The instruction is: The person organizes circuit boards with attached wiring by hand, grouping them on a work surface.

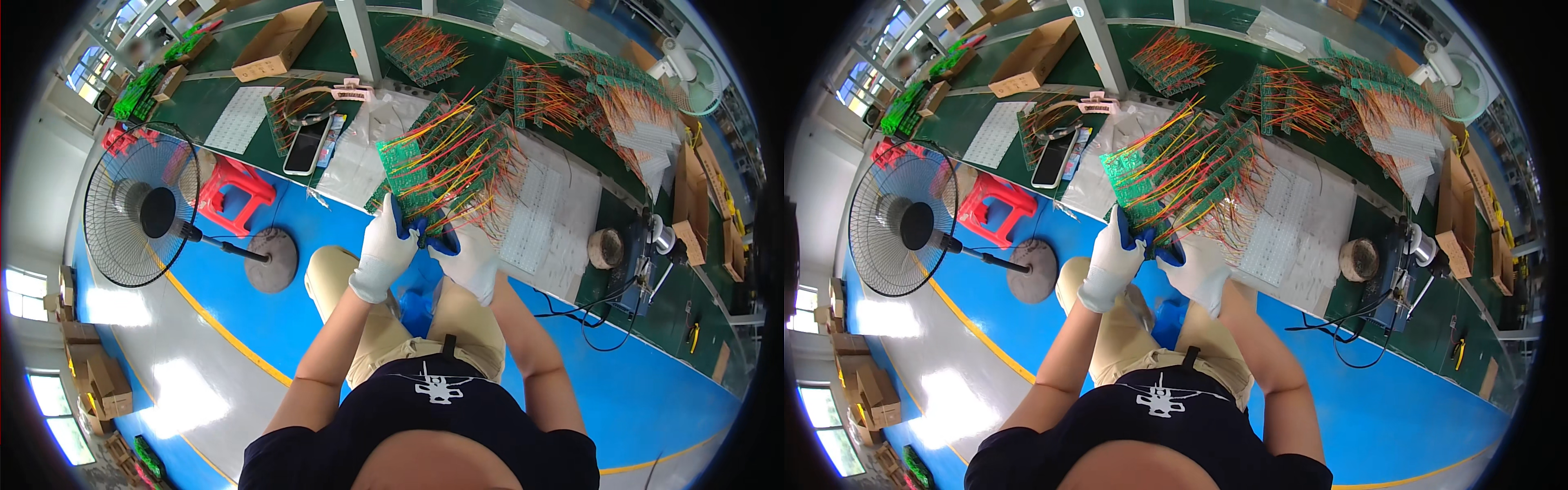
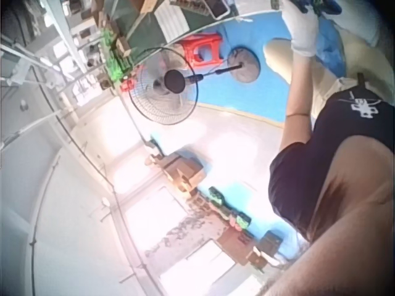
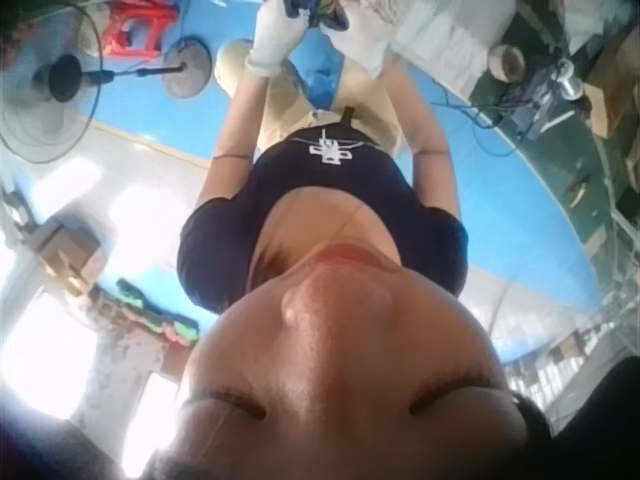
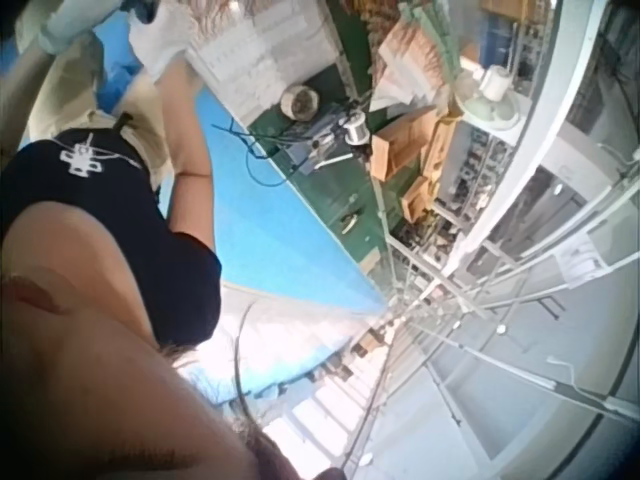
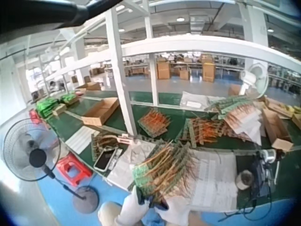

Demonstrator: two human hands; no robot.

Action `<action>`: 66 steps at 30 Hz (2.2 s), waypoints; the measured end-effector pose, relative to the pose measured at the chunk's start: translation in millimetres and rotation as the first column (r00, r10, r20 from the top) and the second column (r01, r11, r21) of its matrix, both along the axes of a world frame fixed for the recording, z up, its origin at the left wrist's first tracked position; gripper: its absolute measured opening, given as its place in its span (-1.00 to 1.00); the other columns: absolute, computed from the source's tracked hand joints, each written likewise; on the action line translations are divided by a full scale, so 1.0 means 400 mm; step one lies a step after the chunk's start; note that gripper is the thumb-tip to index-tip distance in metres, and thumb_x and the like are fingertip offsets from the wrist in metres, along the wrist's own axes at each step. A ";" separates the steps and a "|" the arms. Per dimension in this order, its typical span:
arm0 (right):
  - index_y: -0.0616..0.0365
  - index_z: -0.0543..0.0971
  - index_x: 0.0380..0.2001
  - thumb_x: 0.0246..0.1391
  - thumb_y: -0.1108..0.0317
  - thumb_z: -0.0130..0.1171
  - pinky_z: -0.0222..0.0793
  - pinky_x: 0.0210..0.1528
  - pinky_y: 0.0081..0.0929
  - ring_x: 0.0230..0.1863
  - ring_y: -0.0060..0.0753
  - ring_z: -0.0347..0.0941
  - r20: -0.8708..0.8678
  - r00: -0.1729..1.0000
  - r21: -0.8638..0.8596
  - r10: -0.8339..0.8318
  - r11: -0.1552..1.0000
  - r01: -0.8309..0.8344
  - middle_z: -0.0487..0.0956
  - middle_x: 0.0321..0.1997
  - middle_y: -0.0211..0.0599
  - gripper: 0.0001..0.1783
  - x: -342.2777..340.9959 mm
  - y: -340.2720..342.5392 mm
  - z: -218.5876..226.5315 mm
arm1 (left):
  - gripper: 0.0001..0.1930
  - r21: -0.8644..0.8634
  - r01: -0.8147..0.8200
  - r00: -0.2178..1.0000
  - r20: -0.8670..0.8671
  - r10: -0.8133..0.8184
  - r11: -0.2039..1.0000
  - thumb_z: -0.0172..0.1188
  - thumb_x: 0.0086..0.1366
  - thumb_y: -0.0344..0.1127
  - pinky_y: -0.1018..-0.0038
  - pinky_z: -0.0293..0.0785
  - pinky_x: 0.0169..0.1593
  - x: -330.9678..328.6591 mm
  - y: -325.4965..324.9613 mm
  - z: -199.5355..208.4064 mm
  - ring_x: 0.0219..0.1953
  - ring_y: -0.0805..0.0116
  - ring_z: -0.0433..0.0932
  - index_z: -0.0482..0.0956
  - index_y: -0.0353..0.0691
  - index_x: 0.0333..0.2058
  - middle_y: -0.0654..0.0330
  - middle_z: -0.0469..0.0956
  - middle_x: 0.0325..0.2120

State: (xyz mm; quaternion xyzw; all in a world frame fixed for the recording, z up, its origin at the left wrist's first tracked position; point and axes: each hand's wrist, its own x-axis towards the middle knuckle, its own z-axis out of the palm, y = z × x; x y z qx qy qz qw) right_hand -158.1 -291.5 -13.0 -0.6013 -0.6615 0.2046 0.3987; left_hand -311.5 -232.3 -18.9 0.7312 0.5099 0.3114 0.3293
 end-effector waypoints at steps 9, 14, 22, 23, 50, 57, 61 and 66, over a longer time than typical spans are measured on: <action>0.19 0.44 -0.09 -0.21 0.25 0.31 0.39 -0.29 -0.16 -0.31 0.08 0.48 0.022 0.998 -0.064 0.051 0.997 -0.050 0.56 -0.35 -0.01 -0.45 -0.010 0.021 -0.015 | -0.38 -0.070 -0.054 0.998 -0.029 0.052 0.996 0.11 0.02 -0.53 0.22 0.46 -0.25 -0.001 0.003 0.020 -0.26 -0.19 0.49 0.14 -0.52 0.10 -0.25 0.49 -0.31; 0.17 0.36 0.09 -0.02 0.24 0.23 0.39 -0.35 -0.35 -0.42 -0.28 0.51 -0.867 0.493 -0.274 0.071 0.758 -0.592 0.56 -0.42 -0.15 -0.41 0.056 0.023 0.071 | -0.35 -0.173 0.287 0.876 0.446 -0.185 0.942 0.03 0.01 -0.62 0.45 0.42 -0.12 -0.040 0.036 0.013 -0.15 0.20 0.50 0.16 -0.38 0.15 0.00 0.50 -0.15; 0.08 0.48 -0.05 0.10 0.29 0.07 0.43 -0.24 -0.23 -0.29 0.03 0.49 0.456 0.890 0.465 0.005 0.851 -0.243 0.55 -0.20 0.05 -0.67 0.075 0.026 -0.131 | -0.40 -0.269 0.461 0.740 0.643 -0.199 0.846 0.10 0.21 -0.52 0.55 0.41 -0.08 -0.022 0.014 0.046 -0.03 0.50 0.40 0.10 -0.32 0.22 0.19 0.37 0.01; 0.08 0.48 -0.05 0.10 0.29 0.07 0.43 -0.24 -0.23 -0.29 0.03 0.49 0.453 0.892 0.465 0.008 0.851 -0.244 0.55 -0.20 0.05 -0.67 0.079 0.030 -0.145 | -0.41 -0.324 0.438 0.741 0.658 -0.133 0.839 0.08 0.21 -0.54 0.56 0.44 -0.14 -0.023 0.010 0.052 -0.07 0.49 0.42 0.12 -0.32 0.21 0.18 0.39 -0.01; 0.11 0.58 -0.21 -0.07 0.44 0.14 0.39 -0.23 -0.37 -0.31 -0.22 0.50 -0.241 0.964 0.035 0.115 0.993 -0.110 0.60 -0.34 -0.22 -0.72 0.034 0.102 -0.044 | -0.39 0.027 0.124 0.979 -0.168 -0.117 0.992 0.13 0.02 -0.51 0.18 0.44 -0.25 0.009 0.019 0.048 -0.23 -0.18 0.50 0.21 -0.32 0.11 -0.20 0.50 -0.25; 0.16 0.57 -0.28 -0.06 0.45 0.09 0.41 -0.30 -0.31 -0.34 -0.05 0.53 -0.068 0.988 -0.288 -0.138 0.951 0.113 0.59 -0.38 -0.06 -0.78 0.005 0.162 0.070 | -0.67 0.166 -0.014 0.982 -0.184 0.045 0.986 0.12 0.02 -0.52 0.09 0.38 -0.36 0.054 0.083 0.081 -0.37 -0.21 0.47 0.31 -0.33 -0.19 -0.17 0.49 -0.46; 0.13 0.56 -0.25 -0.11 0.31 0.15 0.42 -0.20 -0.19 -0.27 0.08 0.48 -0.016 0.991 -0.135 -0.135 0.982 0.132 0.57 -0.36 0.03 -0.71 0.012 0.178 0.059 | -0.69 0.239 -0.014 0.988 -0.145 0.050 0.971 0.12 -0.01 -0.57 0.09 0.38 -0.37 0.059 0.093 0.105 -0.36 -0.23 0.45 0.30 -0.32 -0.25 -0.17 0.49 -0.47; 0.13 0.54 -0.17 -0.01 0.27 0.15 0.41 -0.25 -0.27 -0.34 -0.01 0.51 -0.235 0.972 0.049 0.030 0.999 -0.019 0.57 -0.34 0.00 -0.69 0.041 0.184 0.012 | -0.67 0.231 0.103 0.994 -0.006 -0.105 0.967 0.12 0.03 -0.55 0.25 0.46 -0.33 0.033 0.115 0.081 -0.40 -0.12 0.52 0.31 -0.37 -0.19 -0.14 0.51 -0.44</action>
